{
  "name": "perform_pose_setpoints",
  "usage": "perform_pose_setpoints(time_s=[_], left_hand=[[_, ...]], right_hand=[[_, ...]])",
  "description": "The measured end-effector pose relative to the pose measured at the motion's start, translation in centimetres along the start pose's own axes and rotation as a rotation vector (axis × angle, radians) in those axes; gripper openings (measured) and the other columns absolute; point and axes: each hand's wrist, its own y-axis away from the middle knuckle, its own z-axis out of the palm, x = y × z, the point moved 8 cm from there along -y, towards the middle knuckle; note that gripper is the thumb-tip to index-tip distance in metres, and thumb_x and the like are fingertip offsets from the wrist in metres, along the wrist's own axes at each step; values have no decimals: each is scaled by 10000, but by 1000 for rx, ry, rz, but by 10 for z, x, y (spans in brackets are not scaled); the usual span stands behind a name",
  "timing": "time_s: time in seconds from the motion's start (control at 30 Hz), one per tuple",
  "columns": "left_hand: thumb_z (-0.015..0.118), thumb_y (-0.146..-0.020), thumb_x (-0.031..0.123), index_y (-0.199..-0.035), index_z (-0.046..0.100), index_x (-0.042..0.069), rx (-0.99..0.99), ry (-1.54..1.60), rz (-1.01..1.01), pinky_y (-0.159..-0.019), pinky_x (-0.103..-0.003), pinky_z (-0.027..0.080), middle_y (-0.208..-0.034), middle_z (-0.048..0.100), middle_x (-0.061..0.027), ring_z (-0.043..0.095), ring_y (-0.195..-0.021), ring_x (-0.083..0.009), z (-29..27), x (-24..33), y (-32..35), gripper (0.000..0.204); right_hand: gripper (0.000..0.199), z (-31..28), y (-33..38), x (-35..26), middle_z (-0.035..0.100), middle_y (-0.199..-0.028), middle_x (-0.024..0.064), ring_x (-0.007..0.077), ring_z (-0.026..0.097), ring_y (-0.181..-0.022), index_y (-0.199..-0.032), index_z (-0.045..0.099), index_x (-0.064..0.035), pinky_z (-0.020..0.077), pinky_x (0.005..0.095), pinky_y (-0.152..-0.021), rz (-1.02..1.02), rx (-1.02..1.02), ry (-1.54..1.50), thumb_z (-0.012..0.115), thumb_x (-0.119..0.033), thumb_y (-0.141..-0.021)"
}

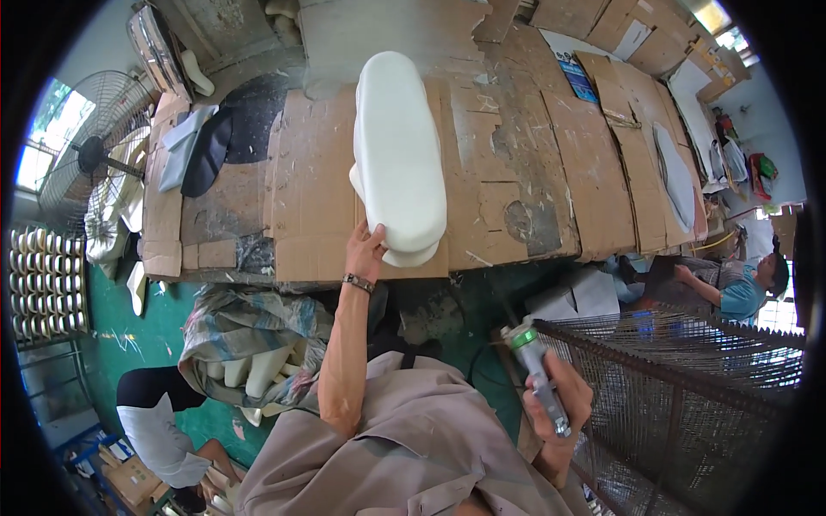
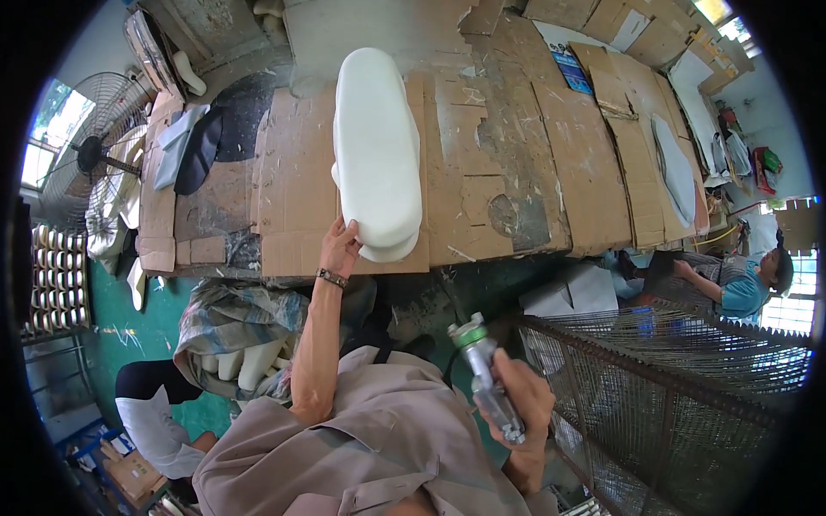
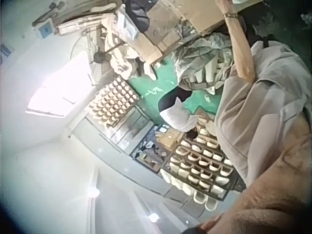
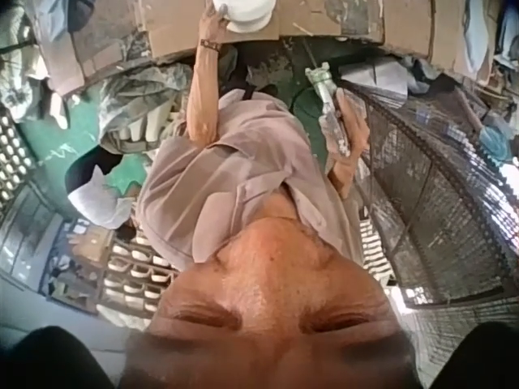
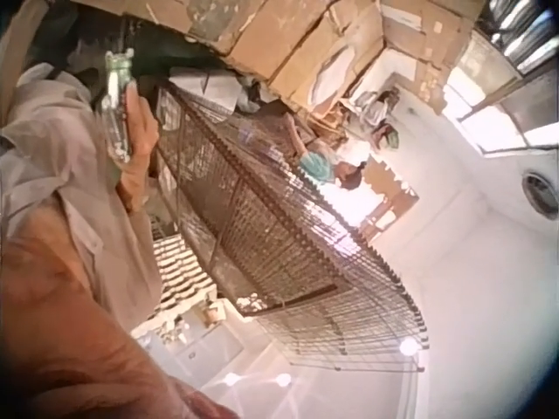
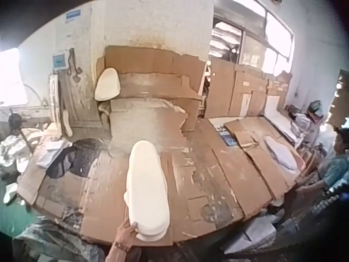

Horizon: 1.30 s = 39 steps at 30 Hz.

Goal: Spraying glue onto foam padding pieces and organizing them into a sack.

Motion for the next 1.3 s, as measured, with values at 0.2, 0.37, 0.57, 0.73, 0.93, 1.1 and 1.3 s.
perform_pose_setpoints(time_s=[0.2,0.37,0.57,0.73,0.93,1.1,1.3], left_hand=[[604,-1017,62,-1370,531,-14,5,128,-85,-897,-375,575,-1195,667,-90,668,-1051,-190,-21,-24,3,367],[542,-1034,34,-1403,506,-7,-35,167,-28,-920,-392,578,-1223,651,-93,667,-1064,-201,-17,-25,1,373],[536,-1032,24,-1420,489,1,-10,158,-2,-915,-392,582,-1222,648,-100,666,-1068,-205,-16,-25,-3,392],[533,-1028,9,-1410,496,4,33,149,-2,-911,-397,583,-1239,637,-102,661,-1073,-203,-23,-30,-4,384],[518,-1032,2,-1421,487,2,31,148,2,-910,-400,586,-1213,634,-99,658,-1049,-198,-25,-33,-3,390],[515,-1034,6,-1433,468,1,12,165,13,-908,-394,585,-1222,625,-102,650,-1054,-198,-23,-32,-2,403],[512,-1037,14,-1423,470,-7,14,170,15,-904,-388,577,-1229,620,-97,643,-1047,-188,-24,-31,-1,389]], right_hand=[[502,-5,9,0,675,-833,153,221,673,-696,-1268,623,101,525,315,-628,31,12,-39,723,-230,-904],[512,-8,20,1,668,-837,151,213,665,-692,-1285,616,97,530,317,-636,37,3,-45,725,-216,-896],[540,-12,35,7,675,-864,172,247,667,-681,-1306,623,72,525,329,-601,41,-43,-27,771,-83,-810],[558,-18,47,11,674,-865,176,257,669,-690,-1302,627,74,528,329,-616,82,-24,-37,771,-56,-779],[515,-28,62,15,680,-832,148,230,683,-728,-1255,644,97,538,322,-668,175,-25,-14,750,-232,-872],[553,-33,71,12,663,-834,172,260,662,-678,-1285,654,53,506,321,-596,115,-82,-60,794,-77,-766],[556,-49,85,22,663,-839,163,235,646,-677,-1285,634,87,493,309,-605,167,-71,-14,788,-135,-800]])
